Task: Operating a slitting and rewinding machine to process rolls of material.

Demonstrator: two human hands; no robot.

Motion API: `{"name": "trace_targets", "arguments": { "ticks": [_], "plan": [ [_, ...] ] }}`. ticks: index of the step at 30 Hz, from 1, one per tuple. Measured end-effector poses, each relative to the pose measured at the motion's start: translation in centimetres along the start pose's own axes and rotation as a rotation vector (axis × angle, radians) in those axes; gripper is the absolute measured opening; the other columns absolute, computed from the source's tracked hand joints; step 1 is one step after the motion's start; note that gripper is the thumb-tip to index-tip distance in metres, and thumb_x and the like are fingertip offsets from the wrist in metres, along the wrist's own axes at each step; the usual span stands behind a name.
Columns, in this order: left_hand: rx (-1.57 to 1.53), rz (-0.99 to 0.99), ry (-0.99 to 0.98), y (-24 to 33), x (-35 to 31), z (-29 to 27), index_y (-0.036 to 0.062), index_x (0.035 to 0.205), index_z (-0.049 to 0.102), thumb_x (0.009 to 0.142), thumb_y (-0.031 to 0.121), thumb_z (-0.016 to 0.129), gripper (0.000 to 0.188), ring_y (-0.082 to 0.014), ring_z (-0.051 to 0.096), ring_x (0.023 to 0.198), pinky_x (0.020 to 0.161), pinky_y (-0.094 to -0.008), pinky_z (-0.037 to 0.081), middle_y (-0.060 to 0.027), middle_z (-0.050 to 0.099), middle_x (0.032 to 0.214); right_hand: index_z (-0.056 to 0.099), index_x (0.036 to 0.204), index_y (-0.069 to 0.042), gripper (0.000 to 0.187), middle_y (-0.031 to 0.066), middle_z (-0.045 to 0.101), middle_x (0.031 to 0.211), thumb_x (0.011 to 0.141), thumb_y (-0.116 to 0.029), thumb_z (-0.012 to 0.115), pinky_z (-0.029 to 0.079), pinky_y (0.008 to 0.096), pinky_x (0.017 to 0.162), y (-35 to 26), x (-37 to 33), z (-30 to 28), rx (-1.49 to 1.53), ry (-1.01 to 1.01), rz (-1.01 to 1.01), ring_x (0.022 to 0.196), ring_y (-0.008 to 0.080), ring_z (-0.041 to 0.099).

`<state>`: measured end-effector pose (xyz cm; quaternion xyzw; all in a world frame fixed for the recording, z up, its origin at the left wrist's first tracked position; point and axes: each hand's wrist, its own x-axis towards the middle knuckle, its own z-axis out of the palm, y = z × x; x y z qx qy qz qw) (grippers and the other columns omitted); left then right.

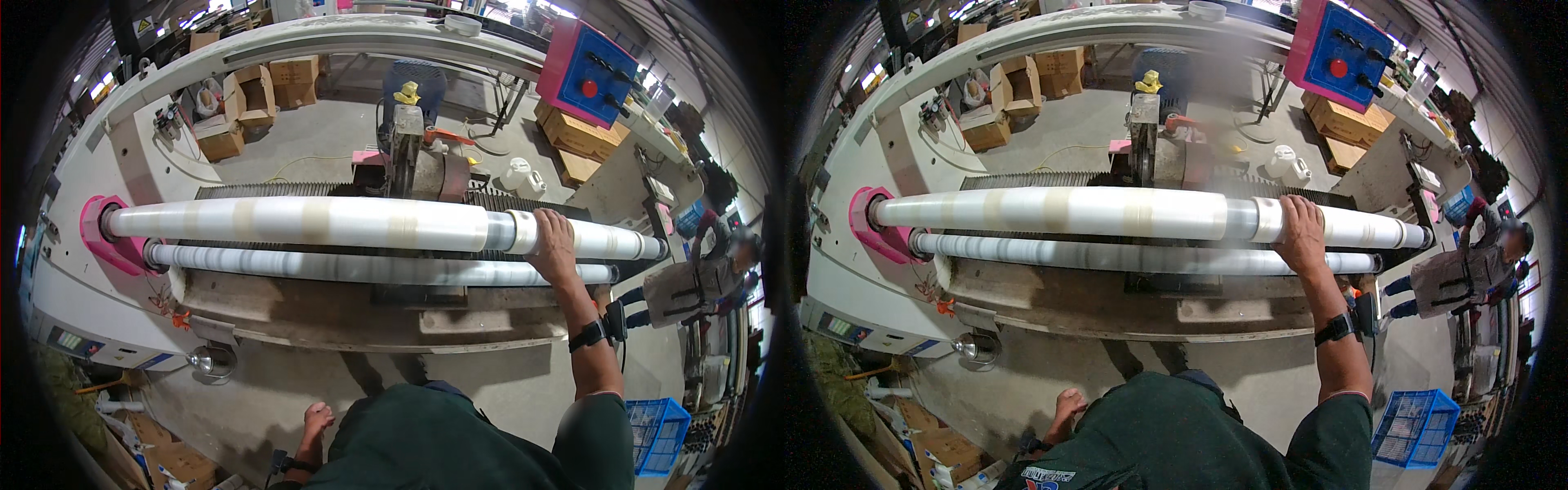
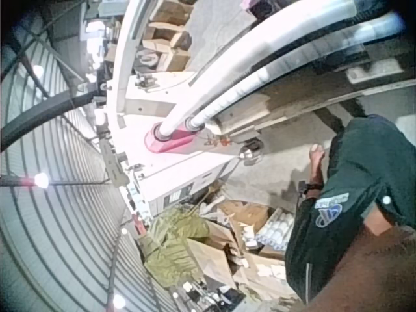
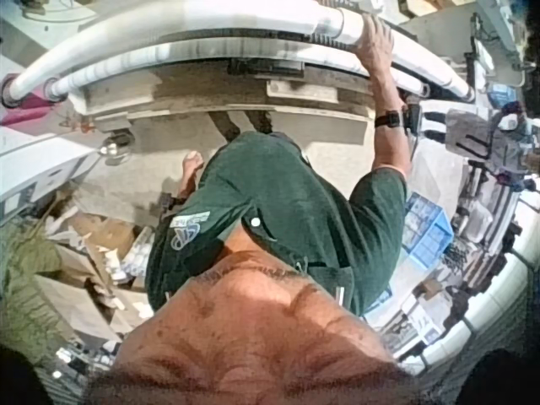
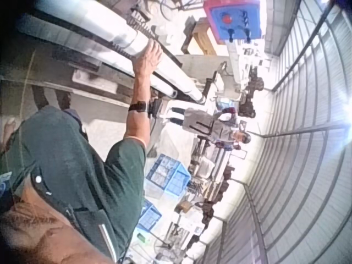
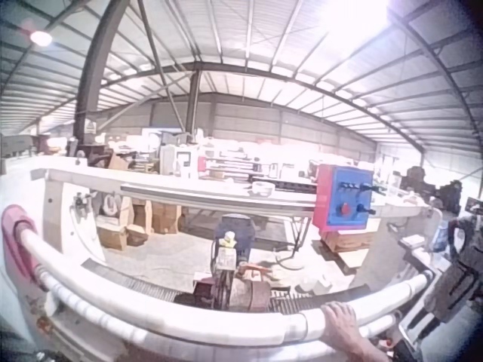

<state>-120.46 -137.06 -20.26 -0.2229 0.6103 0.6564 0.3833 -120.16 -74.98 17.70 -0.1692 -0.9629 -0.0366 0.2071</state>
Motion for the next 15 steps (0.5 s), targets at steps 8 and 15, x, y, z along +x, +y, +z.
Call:
{"name": "trace_targets", "arguments": {
  "ticks": [8, 15],
  "plan": [
    [-0.048, 0.021, -0.001, -0.5, 0.1, -1.3, -0.0014, 0.099, 0.051, 0.083, 0.005, 0.056, 0.018, -0.0139, 0.050, 0.052, 0.045, -0.0277, 0.041, -0.0062, 0.052, 0.071, 0.040, 0.128, -0.007, 0.091, 0.0147, 0.047, 0.126, 0.048, -0.010, 0.082, 0.032, 0.0444, 0.104, -1.2, 0.5, -0.8, 0.039, -0.047, -0.007, 0.120, 0.0338, 0.042],
    [0.017, 0.009, 0.130, 2.9, -3.0, 0.5, 0.0041, 0.076, 0.048, 0.083, 0.002, 0.053, 0.009, -0.0106, 0.043, 0.048, 0.042, -0.0263, 0.037, -0.0009, 0.044, 0.060, 0.038, 0.130, -0.003, 0.090, 0.0154, 0.044, 0.130, 0.054, -0.017, 0.083, 0.028, 0.0433, 0.107, -8.9, 2.4, 0.0, 0.155, -0.047, -0.174, 0.125, 0.0333, 0.038]
  ]
}}
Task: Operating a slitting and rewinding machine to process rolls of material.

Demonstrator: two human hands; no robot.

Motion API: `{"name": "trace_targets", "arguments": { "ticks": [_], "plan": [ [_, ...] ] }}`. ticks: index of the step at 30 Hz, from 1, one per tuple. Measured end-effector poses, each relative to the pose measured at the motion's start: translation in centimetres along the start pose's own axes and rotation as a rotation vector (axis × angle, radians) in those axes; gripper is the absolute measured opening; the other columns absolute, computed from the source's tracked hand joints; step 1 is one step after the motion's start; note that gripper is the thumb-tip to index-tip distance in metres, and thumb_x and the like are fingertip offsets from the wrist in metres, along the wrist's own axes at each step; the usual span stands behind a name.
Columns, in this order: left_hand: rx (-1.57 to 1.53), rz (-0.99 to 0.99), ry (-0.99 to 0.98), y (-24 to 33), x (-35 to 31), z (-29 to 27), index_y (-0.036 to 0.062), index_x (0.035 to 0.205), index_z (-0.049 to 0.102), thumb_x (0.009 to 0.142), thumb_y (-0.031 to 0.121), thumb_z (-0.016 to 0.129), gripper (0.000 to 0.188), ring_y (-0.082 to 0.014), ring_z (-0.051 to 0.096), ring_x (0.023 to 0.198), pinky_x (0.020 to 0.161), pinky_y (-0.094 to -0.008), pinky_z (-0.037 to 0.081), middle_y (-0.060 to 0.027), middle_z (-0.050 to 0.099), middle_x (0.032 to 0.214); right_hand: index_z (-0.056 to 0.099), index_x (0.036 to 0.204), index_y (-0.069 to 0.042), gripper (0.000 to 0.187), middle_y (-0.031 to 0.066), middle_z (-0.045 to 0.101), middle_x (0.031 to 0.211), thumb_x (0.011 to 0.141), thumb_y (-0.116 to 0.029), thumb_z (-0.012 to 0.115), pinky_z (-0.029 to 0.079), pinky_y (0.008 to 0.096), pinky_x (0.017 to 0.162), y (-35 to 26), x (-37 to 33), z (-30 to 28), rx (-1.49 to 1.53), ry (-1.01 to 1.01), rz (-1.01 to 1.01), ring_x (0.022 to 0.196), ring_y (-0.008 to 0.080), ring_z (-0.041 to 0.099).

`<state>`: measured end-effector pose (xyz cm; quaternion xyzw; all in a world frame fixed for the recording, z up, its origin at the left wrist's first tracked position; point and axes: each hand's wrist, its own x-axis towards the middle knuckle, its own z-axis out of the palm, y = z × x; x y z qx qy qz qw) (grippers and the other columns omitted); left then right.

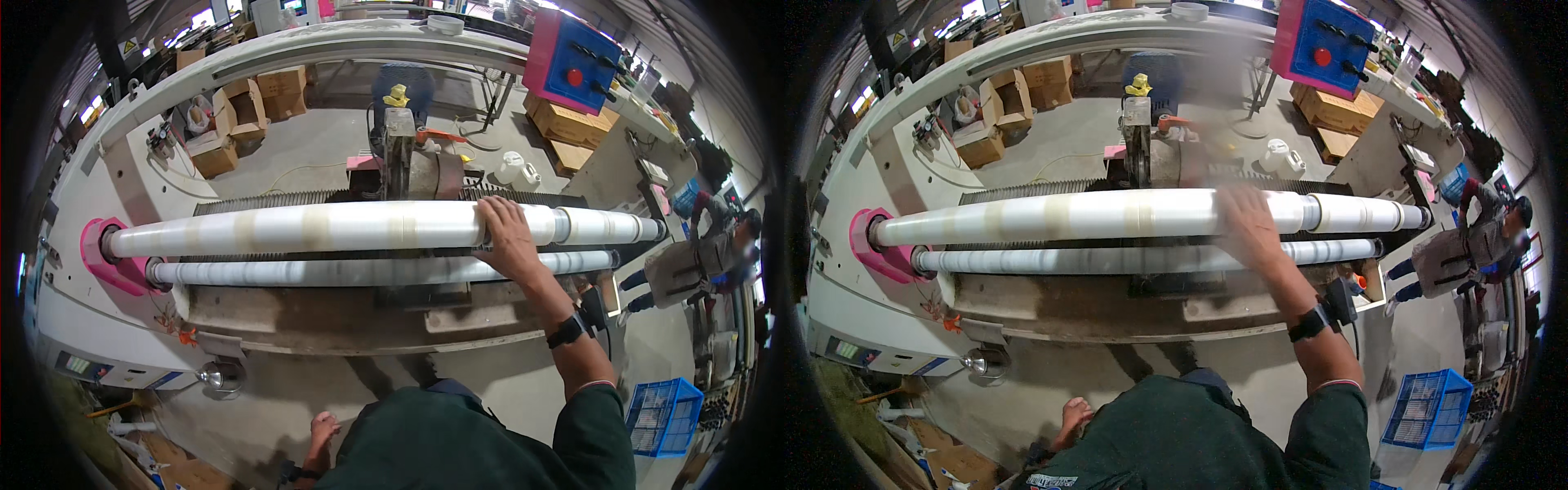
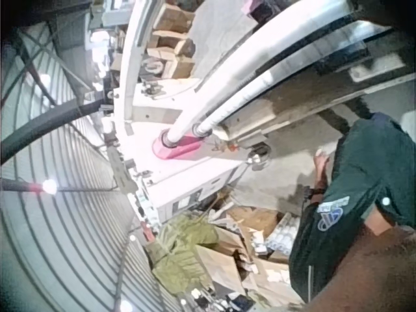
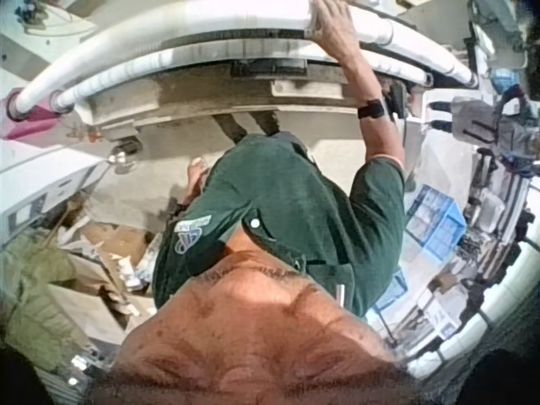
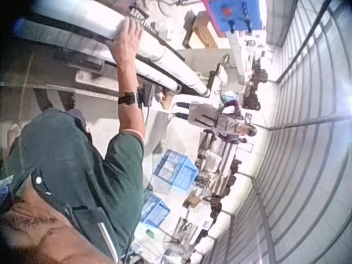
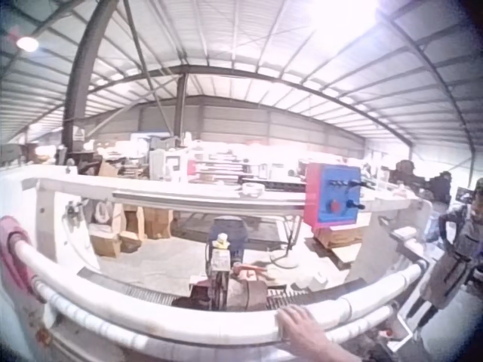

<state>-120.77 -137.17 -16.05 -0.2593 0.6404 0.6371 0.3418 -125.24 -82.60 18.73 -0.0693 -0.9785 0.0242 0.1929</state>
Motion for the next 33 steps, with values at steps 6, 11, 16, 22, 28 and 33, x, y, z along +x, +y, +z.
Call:
{"name": "trace_targets", "arguments": {
  "ticks": [6, 11, 16, 22, 28, 33],
  "plan": [
    [0.034, 0.023, -0.023, 0.6, -0.2, -0.8, 0.0071, 0.068, 0.047, 0.084, 0.003, 0.052, 0.018, -0.0100, 0.041, 0.047, 0.042, -0.0257, 0.037, 0.0014, 0.042, 0.059, 0.038, 0.130, -0.005, 0.084, 0.0146, 0.044, 0.130, 0.059, -0.019, 0.080, 0.024, 0.0443, 0.109, -2.8, 1.4, 1.4, 0.009, 0.010, -0.022, 0.126, 0.0317, 0.037],
    [0.087, -0.017, 0.024, 1.0, -0.5, -1.3, 0.0074, 0.070, 0.049, 0.084, 0.003, 0.052, 0.015, -0.0105, 0.045, 0.051, 0.046, -0.0255, 0.040, 0.0007, 0.045, 0.061, 0.041, 0.126, -0.005, 0.083, 0.0137, 0.047, 0.126, 0.056, -0.022, 0.082, 0.025, 0.0452, 0.108, -2.9, 2.2, 2.3, -0.085, -0.034, 0.039, 0.124, 0.0294, 0.040],
    [0.025, -0.002, -0.055, 0.2, 0.3, -2.5, 0.0052, 0.073, 0.050, 0.085, 0.005, 0.053, 0.013, -0.0116, 0.049, 0.054, 0.047, -0.0260, 0.042, -0.0010, 0.048, 0.063, 0.045, 0.119, -0.005, 0.080, 0.0128, 0.054, 0.114, 0.051, -0.024, 0.083, 0.029, 0.0435, 0.104, -1.6, 3.4, 1.3, -0.078, -0.162, 0.071, 0.113, 0.0304, 0.048],
    [-0.052, -0.026, 0.024, 0.4, 1.8, -2.0, 0.0006, 0.081, 0.054, 0.085, 0.003, 0.052, 0.005, -0.0135, 0.048, 0.051, 0.043, -0.0274, 0.040, -0.0033, 0.048, 0.064, 0.047, 0.117, -0.004, 0.078, 0.0138, 0.056, 0.109, 0.050, -0.024, 0.082, 0.032, 0.0419, 0.100, 0.0, 4.6, 1.0, -0.048, -0.311, 0.054, 0.107, 0.0312, 0.051],
    [-0.069, 0.008, 0.088, 1.7, 2.9, -0.3, -0.0030, 0.090, 0.055, 0.085, 0.003, 0.051, 0.008, -0.0164, 0.051, 0.053, 0.043, -0.0281, 0.040, -0.0066, 0.051, 0.068, 0.044, 0.116, -0.003, 0.077, 0.0153, 0.052, 0.114, 0.051, -0.019, 0.082, 0.033, 0.0412, 0.101, -2.1, 4.2, 2.1, -0.022, -0.087, -0.062, 0.110, 0.0316, 0.049],
    [0.147, 0.017, -0.160, 4.7, 1.2, -0.2, -0.0020, 0.096, 0.052, 0.084, 0.002, 0.052, 0.012, -0.0140, 0.049, 0.053, 0.043, -0.0263, 0.040, -0.0049, 0.050, 0.068, 0.047, 0.106, -0.003, 0.067, 0.0151, 0.054, 0.106, 0.050, -0.018, 0.081, 0.034, 0.0411, 0.098, -1.7, 5.5, 2.5, -0.055, -0.251, -0.014, 0.105, 0.0316, 0.050]
  ]
}}
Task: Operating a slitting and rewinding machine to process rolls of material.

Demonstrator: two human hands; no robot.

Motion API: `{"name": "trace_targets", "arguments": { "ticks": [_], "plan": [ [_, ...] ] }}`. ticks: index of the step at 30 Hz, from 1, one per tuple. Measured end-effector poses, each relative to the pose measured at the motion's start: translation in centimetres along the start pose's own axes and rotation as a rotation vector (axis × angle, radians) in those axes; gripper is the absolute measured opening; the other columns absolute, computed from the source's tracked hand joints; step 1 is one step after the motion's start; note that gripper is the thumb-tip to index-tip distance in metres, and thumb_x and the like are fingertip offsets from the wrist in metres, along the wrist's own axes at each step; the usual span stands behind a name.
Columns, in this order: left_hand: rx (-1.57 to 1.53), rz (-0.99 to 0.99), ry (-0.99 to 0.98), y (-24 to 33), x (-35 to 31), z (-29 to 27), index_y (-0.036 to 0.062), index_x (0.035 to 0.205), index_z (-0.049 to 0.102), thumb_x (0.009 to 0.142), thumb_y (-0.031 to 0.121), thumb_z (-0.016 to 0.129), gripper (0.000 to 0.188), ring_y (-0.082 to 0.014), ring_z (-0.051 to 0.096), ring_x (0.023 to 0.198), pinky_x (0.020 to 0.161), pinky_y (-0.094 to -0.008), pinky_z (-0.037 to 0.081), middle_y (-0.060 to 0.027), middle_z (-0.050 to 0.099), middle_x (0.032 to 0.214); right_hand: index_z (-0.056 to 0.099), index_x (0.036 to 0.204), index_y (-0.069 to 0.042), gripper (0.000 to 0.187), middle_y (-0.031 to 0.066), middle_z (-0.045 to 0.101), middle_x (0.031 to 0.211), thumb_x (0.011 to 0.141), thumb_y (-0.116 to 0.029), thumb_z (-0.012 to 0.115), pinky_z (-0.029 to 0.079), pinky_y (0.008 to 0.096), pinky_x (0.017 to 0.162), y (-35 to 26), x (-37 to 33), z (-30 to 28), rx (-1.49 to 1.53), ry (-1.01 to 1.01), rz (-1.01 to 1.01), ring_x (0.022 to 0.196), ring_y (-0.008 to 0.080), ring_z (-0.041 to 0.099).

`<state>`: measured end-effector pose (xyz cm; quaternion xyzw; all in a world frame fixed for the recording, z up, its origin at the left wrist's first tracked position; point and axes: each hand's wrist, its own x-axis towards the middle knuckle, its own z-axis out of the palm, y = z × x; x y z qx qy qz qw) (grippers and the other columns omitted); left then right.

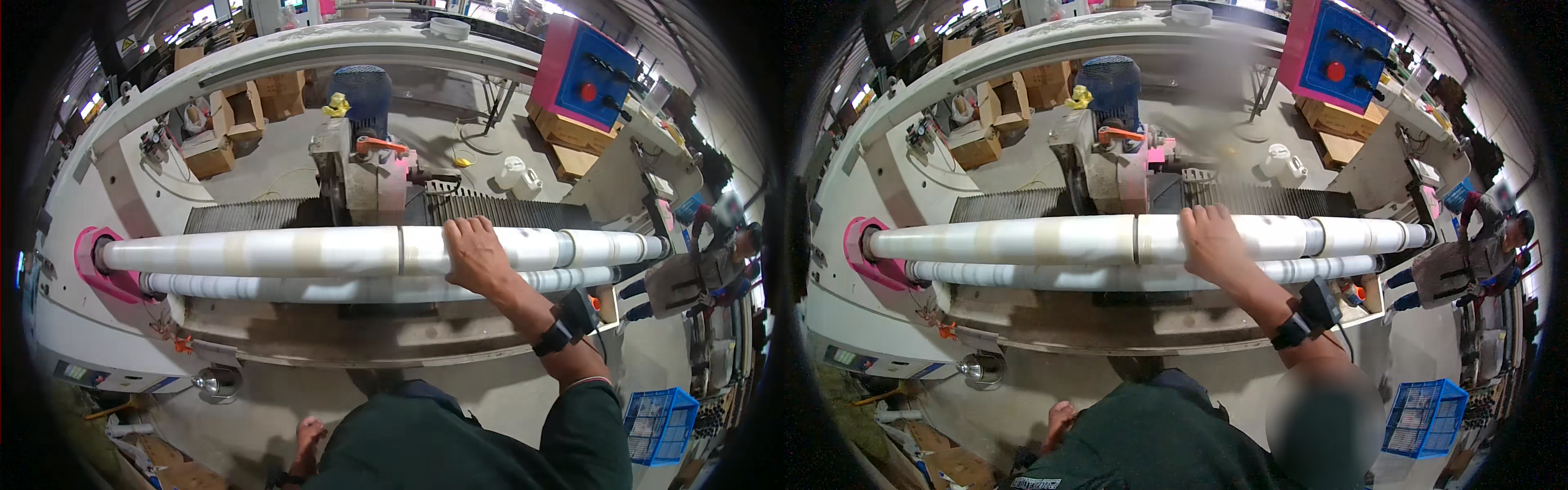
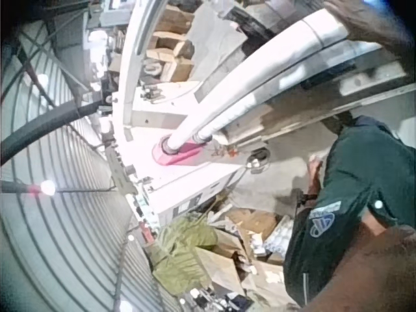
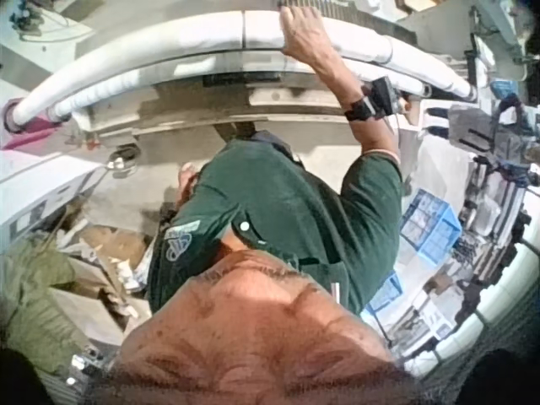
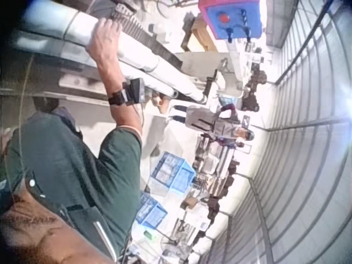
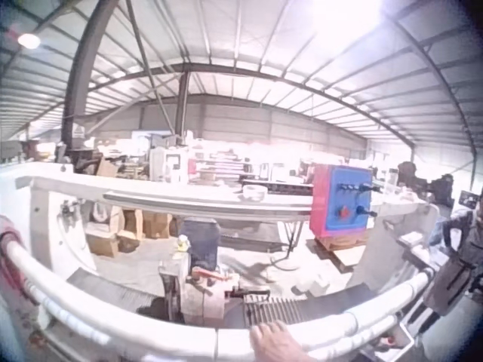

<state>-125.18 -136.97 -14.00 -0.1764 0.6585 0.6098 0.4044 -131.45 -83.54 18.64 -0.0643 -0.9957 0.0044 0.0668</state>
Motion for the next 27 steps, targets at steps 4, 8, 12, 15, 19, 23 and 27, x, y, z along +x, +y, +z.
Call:
{"name": "trace_targets", "arguments": {
  "ticks": [4, 8, 12, 15, 19, 23, 27],
  "plan": [
    [-0.206, 0.035, 0.156, 0.3, 1.8, 0.3, -0.0005, 0.097, 0.052, 0.084, 0.000, 0.050, 0.013, -0.0121, 0.048, 0.052, 0.044, -0.0236, 0.038, -0.0031, 0.049, 0.068, 0.045, 0.113, -0.003, 0.073, 0.0153, 0.052, 0.113, 0.052, -0.019, 0.082, 0.032, 0.0435, 0.101, 1.0, -1.3, -1.0, 0.063, 0.042, 0.015, 0.112, 0.0319, 0.047],
    [-0.215, -0.010, 0.058, -0.5, 3.8, -1.2, -0.0049, 0.110, 0.048, 0.086, 0.002, 0.054, 0.025, -0.0155, 0.054, 0.058, 0.050, -0.0277, 0.044, -0.0063, 0.054, 0.074, 0.042, 0.124, -0.004, 0.082, 0.0159, 0.047, 0.124, 0.053, -0.018, 0.082, 0.027, 0.0464, 0.106, 0.9, -3.8, -0.8, 0.025, 0.181, 0.004, 0.121, 0.0332, 0.041],
    [-0.120, -0.082, 0.147, 1.5, 3.9, -1.9, -0.0055, 0.118, 0.046, 0.084, 0.002, 0.055, 0.036, -0.0141, 0.053, 0.054, 0.045, -0.0258, 0.041, -0.0060, 0.054, 0.074, 0.040, 0.130, -0.005, 0.081, 0.0158, 0.043, 0.131, 0.059, -0.013, 0.077, 0.025, 0.0484, 0.108, -1.7, -5.4, -0.7, 0.054, 0.226, 0.118, 0.126, 0.0345, 0.038],
    [-0.034, -0.083, 0.112, 2.2, 4.5, -5.0, -0.0052, 0.122, 0.045, 0.084, 0.002, 0.055, 0.040, -0.0159, 0.056, 0.058, 0.047, -0.0258, 0.043, -0.0079, 0.056, 0.080, 0.041, 0.129, -0.005, 0.079, 0.0154, 0.043, 0.132, 0.059, -0.005, 0.076, 0.029, 0.0477, 0.106, -3.5, -6.2, -0.1, 0.051, 0.337, 0.172, 0.124, 0.0362, 0.038],
    [-0.022, -0.058, 0.117, 5.0, 4.5, -10.3, -0.0025, 0.117, 0.050, 0.084, 0.004, 0.057, 0.034, -0.0173, 0.058, 0.062, 0.053, -0.0264, 0.048, -0.0103, 0.059, 0.090, 0.043, 0.127, -0.006, 0.072, 0.0156, 0.044, 0.130, 0.061, -0.001, 0.072, 0.031, 0.0469, 0.104, -6.8, -7.3, 0.4, 0.101, 0.435, 0.244, 0.122, 0.0363, 0.039],
    [0.141, -0.040, 0.241, 6.1, 4.2, -15.6, -0.0008, 0.109, 0.054, 0.083, 0.008, 0.059, 0.029, -0.0171, 0.058, 0.064, 0.056, -0.0279, 0.051, -0.0107, 0.060, 0.092, 0.043, 0.127, -0.006, 0.071, 0.0141, 0.043, 0.132, 0.061, -0.001, 0.072, 0.032, 0.0463, 0.103, -9.7, -7.9, 1.1, 0.083, 0.413, 0.300, 0.122, 0.0364, 0.039],
    [0.206, -0.038, 0.250, 5.1, 4.5, -19.9, -0.0012, 0.109, 0.055, 0.082, 0.011, 0.060, 0.030, -0.0174, 0.058, 0.066, 0.057, -0.0309, 0.051, -0.0088, 0.060, 0.090, 0.042, 0.128, -0.007, 0.075, 0.0139, 0.042, 0.133, 0.061, -0.004, 0.074, 0.032, 0.0459, 0.104, -10.0, -7.8, 1.8, 0.073, 0.423, 0.332, 0.124, 0.0356, 0.038]
  ]
}}
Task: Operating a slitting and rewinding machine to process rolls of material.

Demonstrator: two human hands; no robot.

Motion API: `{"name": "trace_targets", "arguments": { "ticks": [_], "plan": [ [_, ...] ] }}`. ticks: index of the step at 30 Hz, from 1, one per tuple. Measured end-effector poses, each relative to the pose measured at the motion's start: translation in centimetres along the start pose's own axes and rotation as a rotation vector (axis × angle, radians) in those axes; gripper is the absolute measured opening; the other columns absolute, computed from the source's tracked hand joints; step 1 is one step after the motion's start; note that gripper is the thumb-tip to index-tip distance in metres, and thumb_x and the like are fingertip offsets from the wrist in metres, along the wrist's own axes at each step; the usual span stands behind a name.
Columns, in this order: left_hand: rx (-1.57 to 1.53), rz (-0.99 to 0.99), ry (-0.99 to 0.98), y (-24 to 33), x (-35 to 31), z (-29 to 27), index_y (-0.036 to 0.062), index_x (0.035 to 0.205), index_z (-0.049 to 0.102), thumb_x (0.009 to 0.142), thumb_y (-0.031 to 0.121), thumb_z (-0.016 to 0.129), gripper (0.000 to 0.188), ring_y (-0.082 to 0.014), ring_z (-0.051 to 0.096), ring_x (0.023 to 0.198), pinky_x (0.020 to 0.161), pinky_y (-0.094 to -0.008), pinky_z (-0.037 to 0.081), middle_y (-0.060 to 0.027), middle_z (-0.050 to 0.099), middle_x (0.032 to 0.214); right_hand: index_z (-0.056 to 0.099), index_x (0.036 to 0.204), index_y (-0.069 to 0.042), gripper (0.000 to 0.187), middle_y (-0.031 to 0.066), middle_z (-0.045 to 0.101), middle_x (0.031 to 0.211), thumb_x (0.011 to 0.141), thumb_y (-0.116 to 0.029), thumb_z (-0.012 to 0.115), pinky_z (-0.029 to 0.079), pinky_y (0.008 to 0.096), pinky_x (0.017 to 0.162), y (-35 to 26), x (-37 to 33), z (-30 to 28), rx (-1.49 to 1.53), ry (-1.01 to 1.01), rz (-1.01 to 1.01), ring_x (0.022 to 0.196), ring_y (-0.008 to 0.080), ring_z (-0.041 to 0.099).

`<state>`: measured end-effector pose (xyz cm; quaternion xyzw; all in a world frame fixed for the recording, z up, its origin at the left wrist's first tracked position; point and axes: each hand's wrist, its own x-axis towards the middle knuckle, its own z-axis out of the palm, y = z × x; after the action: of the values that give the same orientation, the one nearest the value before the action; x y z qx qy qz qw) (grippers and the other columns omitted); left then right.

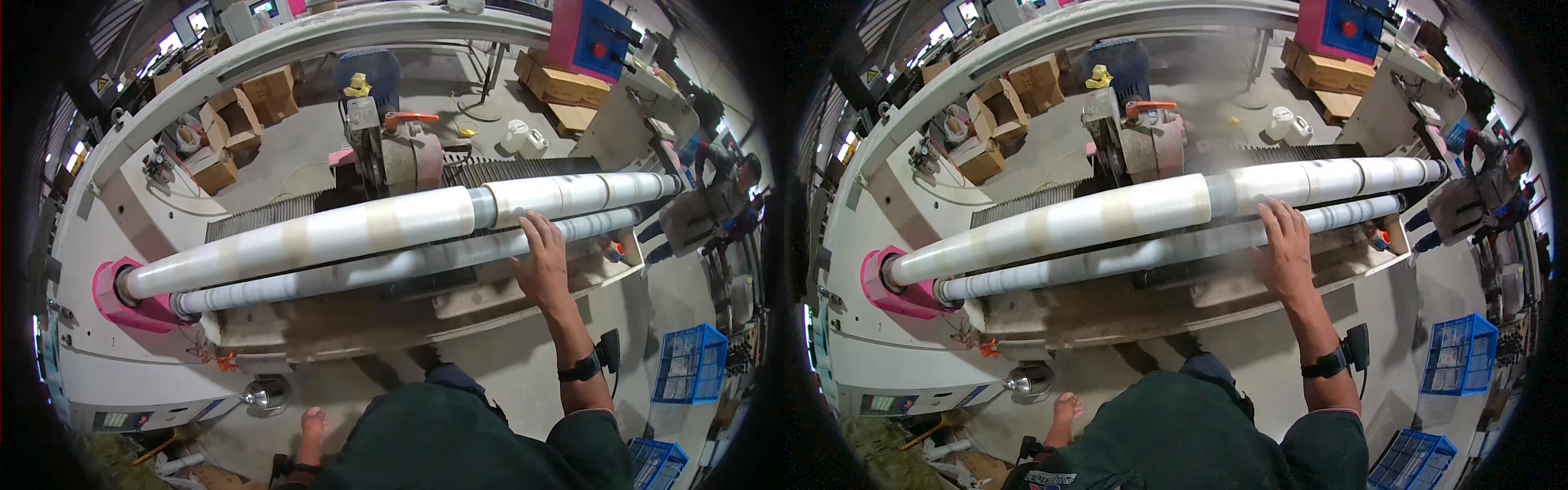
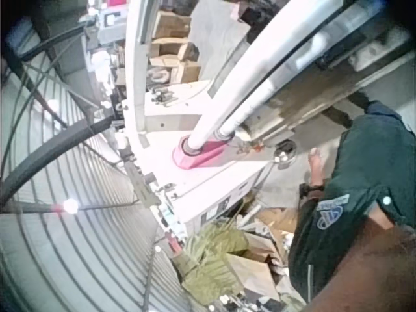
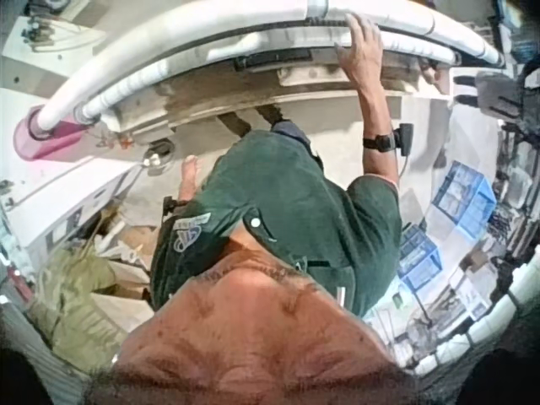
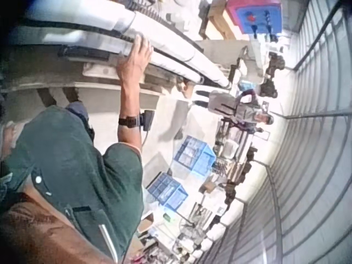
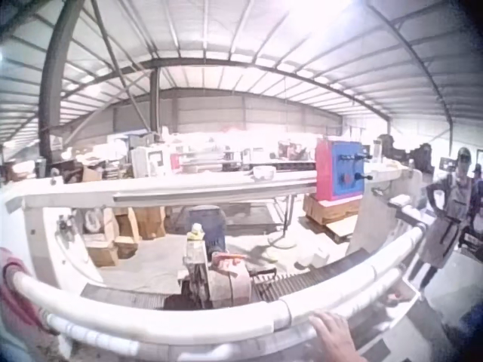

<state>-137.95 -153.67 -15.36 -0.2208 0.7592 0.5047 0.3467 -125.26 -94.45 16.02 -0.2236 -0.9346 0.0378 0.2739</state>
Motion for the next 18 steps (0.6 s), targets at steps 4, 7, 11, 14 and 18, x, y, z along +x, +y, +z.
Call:
{"name": "trace_targets", "arguments": {
  "ticks": [4, 7, 11, 14, 18],
  "plan": [
    [-0.001, -0.031, 0.014, 0.2, 0.6, 1.5, -0.0004, 0.110, 0.054, 0.083, 0.011, 0.059, 0.029, -0.0171, 0.057, 0.063, 0.057, -0.0305, 0.051, -0.0076, 0.059, 0.086, 0.041, 0.130, -0.007, 0.078, 0.0140, 0.041, 0.133, 0.060, -0.005, 0.075, 0.032, 0.0454, 0.104, -0.6, 1.7, -0.5, -0.022, 0.022, -0.022, 0.124, 0.0361, 0.037],
    [-0.187, 0.002, -0.160, 0.2, 0.9, 3.9, 0.0009, 0.114, 0.052, 0.085, 0.010, 0.059, 0.031, -0.0172, 0.058, 0.062, 0.056, -0.0298, 0.051, -0.0079, 0.059, 0.085, 0.040, 0.131, -0.007, 0.079, 0.0144, 0.040, 0.134, 0.060, -0.006, 0.076, 0.031, 0.0453, 0.105, -0.9, 3.4, -0.7, -0.022, 0.008, -0.018, 0.125, 0.0361, 0.036],
    [-0.215, 0.039, -0.273, 1.0, 1.1, 6.0, 0.0018, 0.119, 0.049, 0.086, 0.010, 0.058, 0.035, -0.0178, 0.059, 0.064, 0.056, -0.0305, 0.051, -0.0075, 0.059, 0.087, 0.040, 0.130, -0.006, 0.081, 0.0152, 0.039, 0.135, 0.058, -0.005, 0.077, 0.030, 0.0451, 0.106, 0.0, 4.5, 0.7, -0.037, -0.024, -0.076, 0.127, 0.0357, 0.034],
    [-0.211, 0.021, -0.210, 1.2, 0.9, 6.0, 0.0015, 0.120, 0.047, 0.086, 0.011, 0.058, 0.037, -0.0181, 0.060, 0.065, 0.055, -0.0299, 0.050, -0.0074, 0.060, 0.087, 0.040, 0.130, -0.006, 0.083, 0.0154, 0.040, 0.134, 0.056, -0.005, 0.077, 0.028, 0.0454, 0.107, 0.6, 5.1, 2.0, -0.050, -0.017, -0.097, 0.126, 0.0351, 0.035],
    [-0.105, 0.012, -0.160, 1.5, -0.6, 4.5, -0.0007, 0.115, 0.050, 0.086, 0.010, 0.057, 0.032, -0.0178, 0.060, 0.064, 0.055, -0.0289, 0.050, -0.0078, 0.059, 0.085, 0.041, 0.129, -0.007, 0.084, 0.0148, 0.042, 0.131, 0.054, -0.007, 0.077, 0.026, 0.0460, 0.108, 1.6, 6.1, 3.0, -0.089, 0.026, -0.120, 0.126, 0.0336, 0.037]
  ]
}}
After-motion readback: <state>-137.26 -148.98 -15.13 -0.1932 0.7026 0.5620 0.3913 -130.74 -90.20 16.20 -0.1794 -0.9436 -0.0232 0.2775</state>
